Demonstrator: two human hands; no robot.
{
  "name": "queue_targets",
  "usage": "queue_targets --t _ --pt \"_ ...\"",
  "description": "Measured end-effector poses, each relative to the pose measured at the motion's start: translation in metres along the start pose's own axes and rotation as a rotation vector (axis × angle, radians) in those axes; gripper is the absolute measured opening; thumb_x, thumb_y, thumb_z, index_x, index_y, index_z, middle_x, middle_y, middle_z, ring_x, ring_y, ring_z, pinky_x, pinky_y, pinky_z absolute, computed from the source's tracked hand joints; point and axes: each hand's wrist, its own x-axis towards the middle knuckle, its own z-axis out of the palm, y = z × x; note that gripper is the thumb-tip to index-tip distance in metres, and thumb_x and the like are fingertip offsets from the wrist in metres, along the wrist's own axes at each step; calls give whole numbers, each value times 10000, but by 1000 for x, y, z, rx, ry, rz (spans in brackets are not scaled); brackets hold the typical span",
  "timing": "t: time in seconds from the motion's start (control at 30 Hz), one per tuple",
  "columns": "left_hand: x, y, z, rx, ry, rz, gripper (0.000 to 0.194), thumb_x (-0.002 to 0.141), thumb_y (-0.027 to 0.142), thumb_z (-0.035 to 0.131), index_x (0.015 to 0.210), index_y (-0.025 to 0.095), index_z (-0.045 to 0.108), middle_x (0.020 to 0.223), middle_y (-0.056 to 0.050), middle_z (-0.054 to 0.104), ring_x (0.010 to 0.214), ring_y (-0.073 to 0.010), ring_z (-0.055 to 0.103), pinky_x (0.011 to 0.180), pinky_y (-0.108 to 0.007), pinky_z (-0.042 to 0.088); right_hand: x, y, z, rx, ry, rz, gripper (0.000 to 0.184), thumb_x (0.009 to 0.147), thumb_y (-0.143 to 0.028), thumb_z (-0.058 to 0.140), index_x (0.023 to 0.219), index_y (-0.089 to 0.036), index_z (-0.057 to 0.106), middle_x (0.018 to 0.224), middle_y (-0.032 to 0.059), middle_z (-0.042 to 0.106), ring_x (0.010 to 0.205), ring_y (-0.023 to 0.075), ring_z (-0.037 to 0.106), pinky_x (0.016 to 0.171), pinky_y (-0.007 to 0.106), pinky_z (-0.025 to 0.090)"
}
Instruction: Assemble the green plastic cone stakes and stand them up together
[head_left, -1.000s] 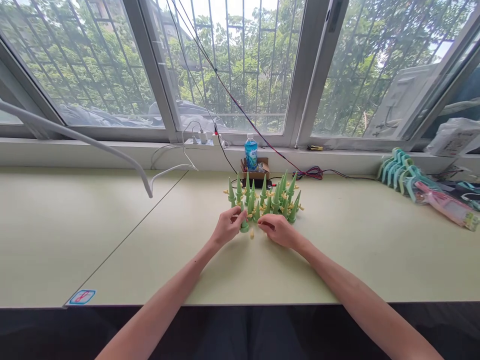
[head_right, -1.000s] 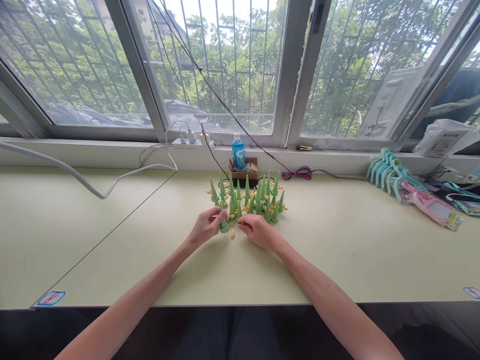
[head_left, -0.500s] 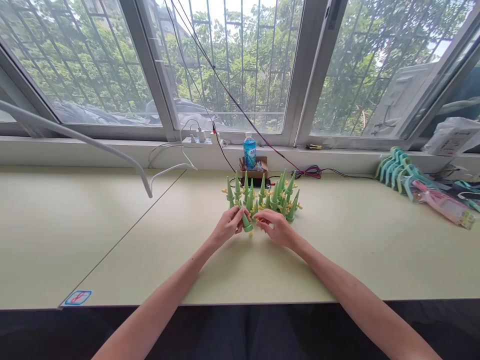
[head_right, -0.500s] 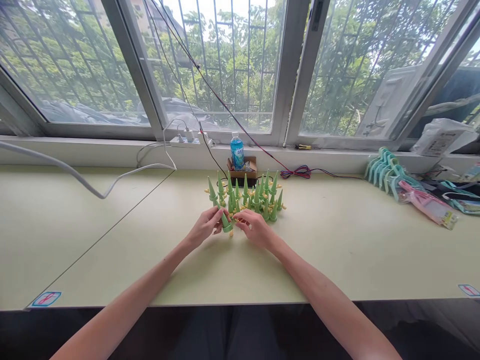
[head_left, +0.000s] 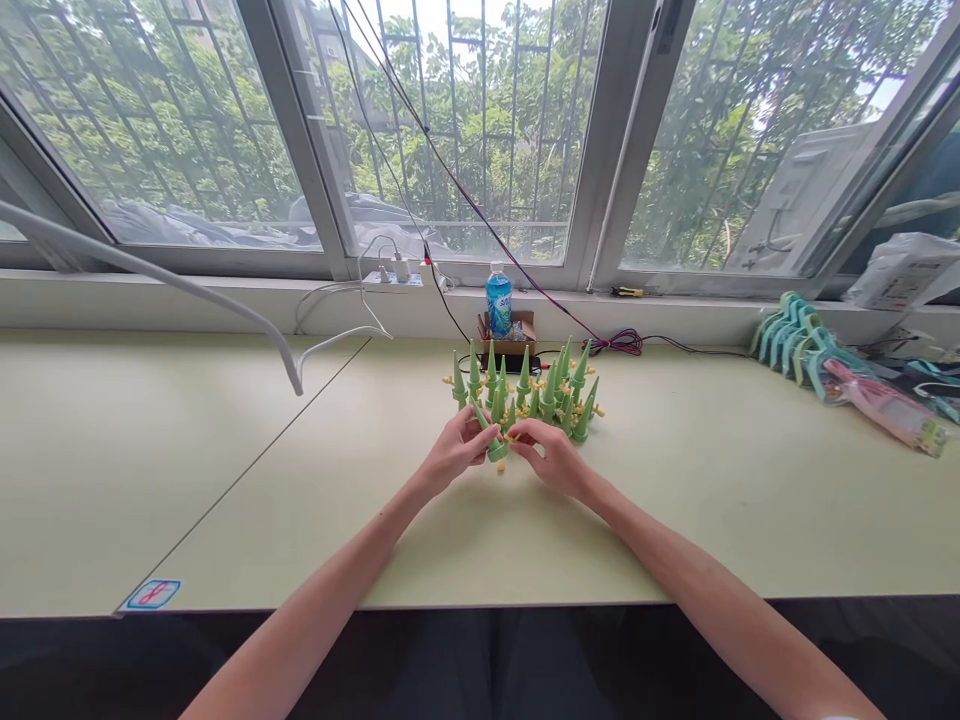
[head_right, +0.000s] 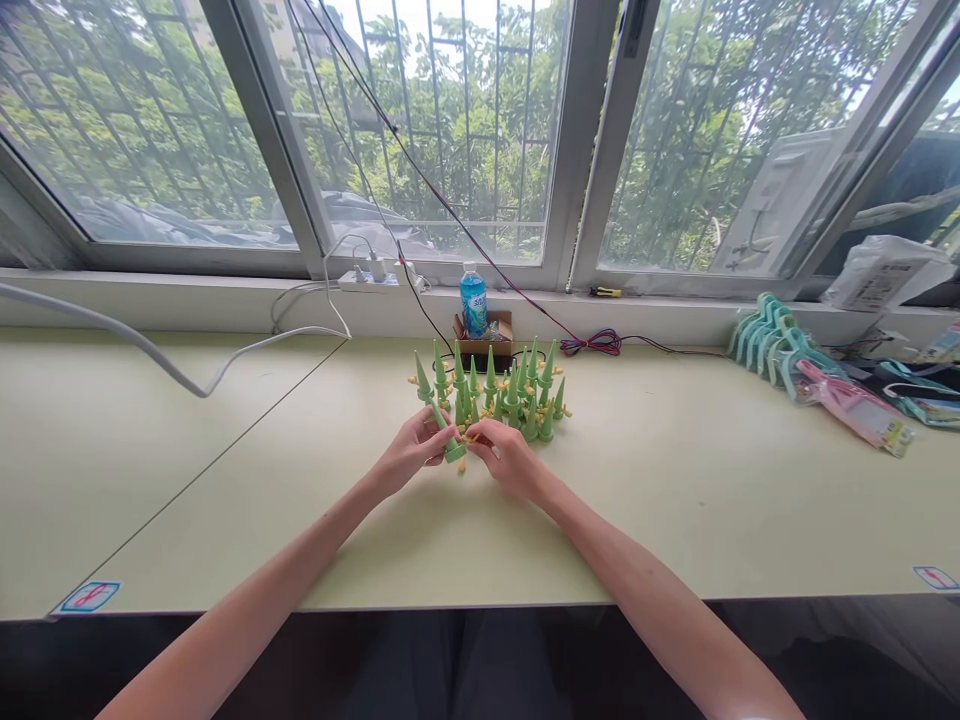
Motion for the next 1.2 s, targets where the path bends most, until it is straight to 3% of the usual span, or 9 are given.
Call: queue_targets --t 0.3,0.6,0.93,1.2 --pt "-2 -1 5 26 0 36 333 804 441 679 887 152 534 747 -24 591 581 -85 492 478 -201 348 1 -9 5 342 25 128 264 902 -442 573 956 -183 567 752 15 617 651 163 663 646 334 578" --pt "-3 5 5 86 -45 72 324 838 426 638 998 149 583 752 -27 591 623 -115 533 545 -249 452 0 -6 3 328 76 100 224 923 -410 550 969 -193 582 691 -3 590 609 139 605 631 312 547" --pt "-2 2 3 160 -23 12 356 851 458 601 1060 171 593 677 21 500 472 -61 400 430 -207 340 2 -9 -1 247 90 110 261 921 -435 540 944 -187 618 690 4 590 558 128 559 578 288 510" --pt "-6 8 8 239 -67 -7 329 817 466 630 867 147 567 647 23 477 478 -57 403 402 -185 299 1 -6 -4 190 90 108 251 904 -417 565 1032 -202 545 723 -9 588 559 124 572 600 288 523"
